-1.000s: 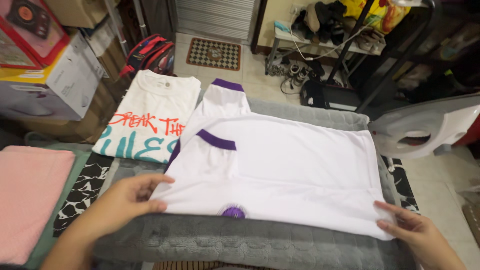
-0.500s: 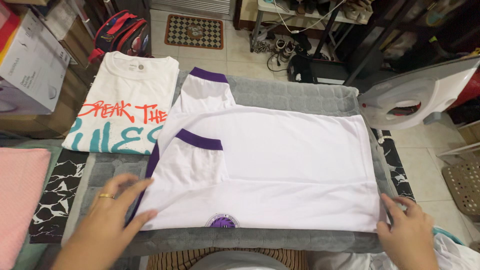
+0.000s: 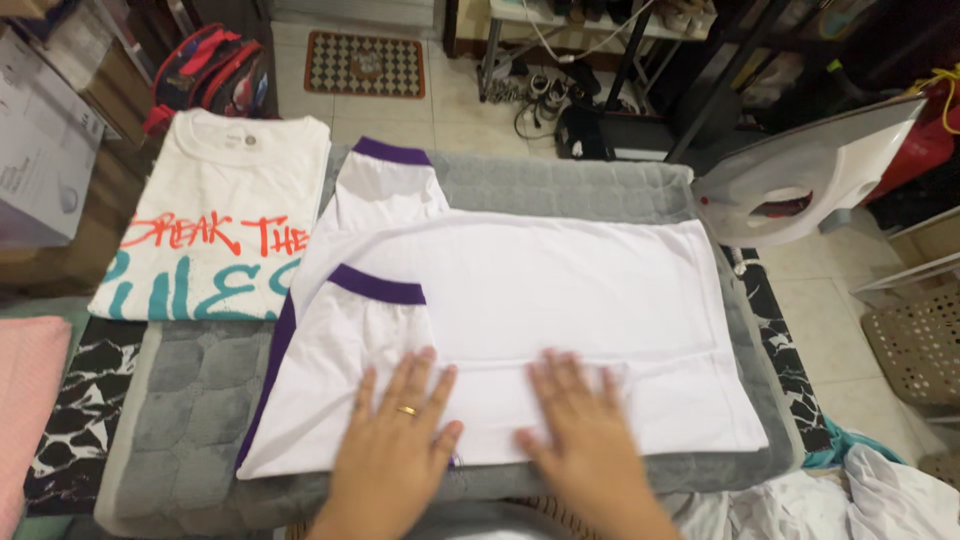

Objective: The person irons a white shirt with purple trim using a hand iron on a gray mat, then folds the shirt and places it on top of a stack of folded items.

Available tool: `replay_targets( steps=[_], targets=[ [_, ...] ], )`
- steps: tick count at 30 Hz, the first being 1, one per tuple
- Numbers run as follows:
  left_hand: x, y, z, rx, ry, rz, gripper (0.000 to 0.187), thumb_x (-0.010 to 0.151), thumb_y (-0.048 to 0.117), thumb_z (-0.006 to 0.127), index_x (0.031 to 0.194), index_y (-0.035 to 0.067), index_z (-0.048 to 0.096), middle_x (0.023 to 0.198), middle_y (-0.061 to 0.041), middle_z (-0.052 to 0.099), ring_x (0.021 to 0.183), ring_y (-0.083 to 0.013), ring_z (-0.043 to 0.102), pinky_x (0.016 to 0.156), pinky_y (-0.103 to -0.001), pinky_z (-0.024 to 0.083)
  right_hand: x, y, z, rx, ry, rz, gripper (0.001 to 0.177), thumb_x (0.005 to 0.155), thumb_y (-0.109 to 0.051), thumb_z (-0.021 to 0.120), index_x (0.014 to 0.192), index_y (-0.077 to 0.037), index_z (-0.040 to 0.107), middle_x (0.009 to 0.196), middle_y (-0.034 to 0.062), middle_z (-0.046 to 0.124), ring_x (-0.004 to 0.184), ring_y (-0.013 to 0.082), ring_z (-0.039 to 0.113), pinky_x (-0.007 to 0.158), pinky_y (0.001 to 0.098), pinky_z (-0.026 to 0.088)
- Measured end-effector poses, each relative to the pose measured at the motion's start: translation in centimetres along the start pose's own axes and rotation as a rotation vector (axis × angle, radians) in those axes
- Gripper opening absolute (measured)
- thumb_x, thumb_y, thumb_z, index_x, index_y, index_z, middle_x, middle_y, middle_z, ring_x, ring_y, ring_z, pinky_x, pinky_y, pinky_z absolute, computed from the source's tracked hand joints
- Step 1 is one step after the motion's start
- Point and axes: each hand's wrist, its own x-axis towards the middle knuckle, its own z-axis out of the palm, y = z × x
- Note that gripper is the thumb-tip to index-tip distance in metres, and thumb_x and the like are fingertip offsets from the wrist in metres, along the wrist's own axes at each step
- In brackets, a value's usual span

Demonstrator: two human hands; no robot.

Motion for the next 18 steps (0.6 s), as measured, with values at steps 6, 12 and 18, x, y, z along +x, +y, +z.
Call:
replay_targets(
  steps=[6,12,18],
  targets=[
    [-2.0,-4.9,-2.2,0.082,0.047,-0.092,0.07,0.095,0.055,0.044,0.147,0.009,0.043,0.156,-0.02,0.036,0.144,-0.0346,0.032,0.114,-0.057,0.021,-4.9,12.1,-0.3,-0.143,-0.007,0.384,0.081,0.097,-0.064,0.034,0.159,-0.012,0.028,0.166,0.015,0.021,0.153,0.0307,0.017,0.121,0.0505,0.009],
    [-2.6,-5.9,-3.9,-0.038,0.116,-0.17,0.064,0.096,0.049,0.05,0.143,0.006,0.049,0.153,-0.022,0.044,0.143,-0.0381,0.038,0.115,-0.054,0.026,-3.4,13.2,-3.5,-0.538,-0.063,0.57,0.063,0.095,-0.055,0.05,0.144,-0.014,0.056,0.154,0.0056,0.052,0.145,0.0273,0.046,0.113,0.0519,0.04],
    [-3.3,-3.8,-4.8,-1.092,0.216,-0.464,0.041,0.102,0.033,0.055,0.128,0.002,0.065,0.142,-0.019,0.064,0.134,-0.0303,0.061,0.112,-0.044,0.045,8.5,3.8,-4.5,0.632,-0.035,0.356,0.044,0.082,-0.034,0.074,0.121,-0.014,0.073,0.127,0.0046,0.072,0.11,0.0215,0.07,0.083,0.0365,0.059]
  ],
)
